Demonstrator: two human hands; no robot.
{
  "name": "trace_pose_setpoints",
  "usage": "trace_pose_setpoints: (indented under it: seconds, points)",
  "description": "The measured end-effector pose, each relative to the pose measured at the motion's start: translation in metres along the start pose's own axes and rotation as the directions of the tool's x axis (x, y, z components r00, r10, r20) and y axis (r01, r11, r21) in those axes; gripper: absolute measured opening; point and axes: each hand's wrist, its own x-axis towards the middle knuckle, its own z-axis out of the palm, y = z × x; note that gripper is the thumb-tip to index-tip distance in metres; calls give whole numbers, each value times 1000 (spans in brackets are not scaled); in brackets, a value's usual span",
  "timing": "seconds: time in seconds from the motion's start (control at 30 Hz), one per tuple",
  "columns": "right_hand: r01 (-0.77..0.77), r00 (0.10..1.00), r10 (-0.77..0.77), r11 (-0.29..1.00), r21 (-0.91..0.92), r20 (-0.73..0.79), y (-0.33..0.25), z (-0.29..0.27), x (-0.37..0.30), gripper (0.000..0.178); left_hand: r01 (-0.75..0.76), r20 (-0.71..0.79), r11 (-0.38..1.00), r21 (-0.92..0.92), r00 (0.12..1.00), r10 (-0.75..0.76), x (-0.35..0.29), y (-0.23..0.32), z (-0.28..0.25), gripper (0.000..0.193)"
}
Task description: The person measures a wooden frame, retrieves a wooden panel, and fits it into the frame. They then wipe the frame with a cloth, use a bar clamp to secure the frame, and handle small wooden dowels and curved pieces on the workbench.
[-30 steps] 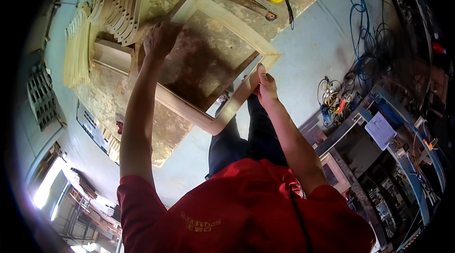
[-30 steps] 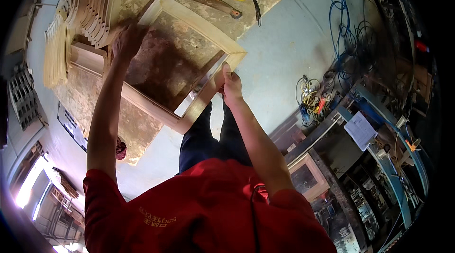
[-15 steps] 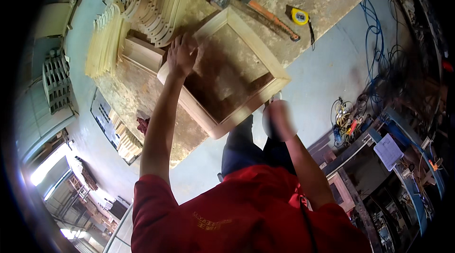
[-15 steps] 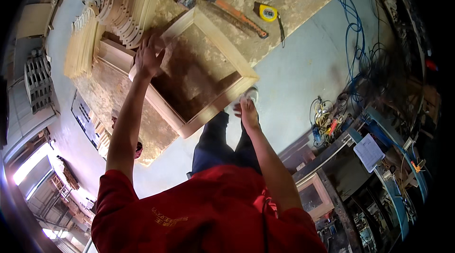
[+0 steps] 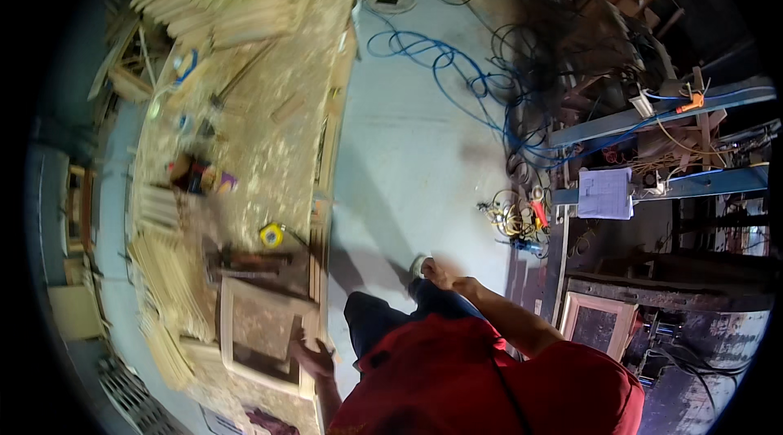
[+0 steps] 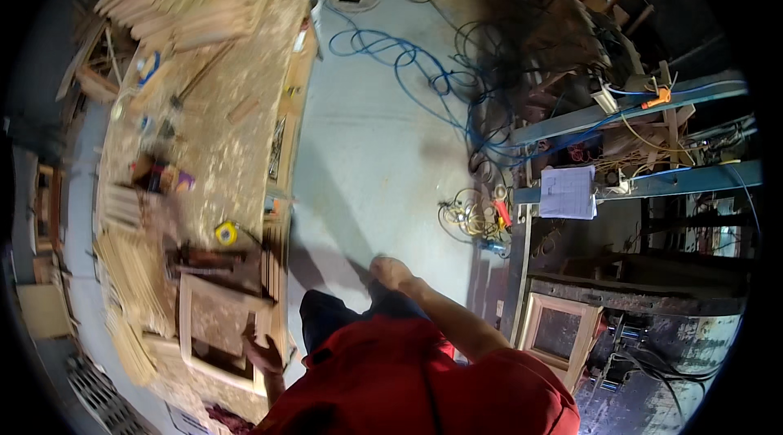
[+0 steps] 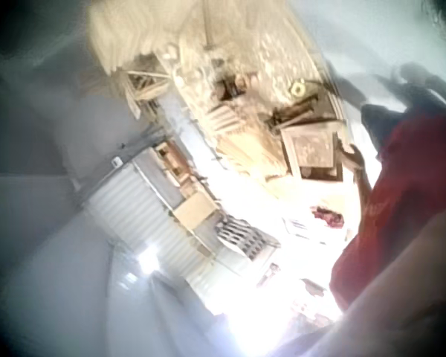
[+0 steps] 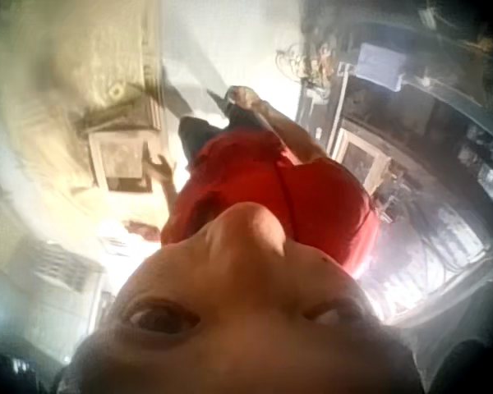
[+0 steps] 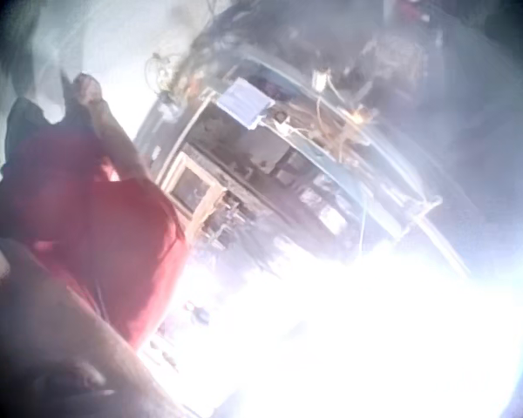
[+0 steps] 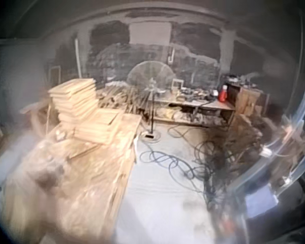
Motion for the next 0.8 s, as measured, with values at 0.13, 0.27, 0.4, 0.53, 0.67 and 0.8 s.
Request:
trace_pose_setpoints:
  seconds: [0.13,0.27,0.4,0.53,0.67,0.8]
  points:
    - [49,998,-52,997,54,45,30,-126,73,18,-67,224,986,-150,969,100,77,121,52,51]
    - [-68,996,70,997,39,-59,91,-227,165,18,-79,254,979,-190,959,126,175,183,102,51]
    - [-112,927,60,986,-121,-370,258,-266,187,22,-136,350,962,-237,912,215,293,261,179,51]
    - [-268,873,157,946,-185,-461,328,-309,135,27,-211,434,920,-332,831,347,419,397,233,46]
    - [-604,772,590,797,15,-235,345,-368,118,29,-362,439,810,-461,700,563,528,558,262,41]
    - [-660,751,659,750,-29,-38,419,-409,141,29,-207,333,601,-772,674,660,636,780,269,37]
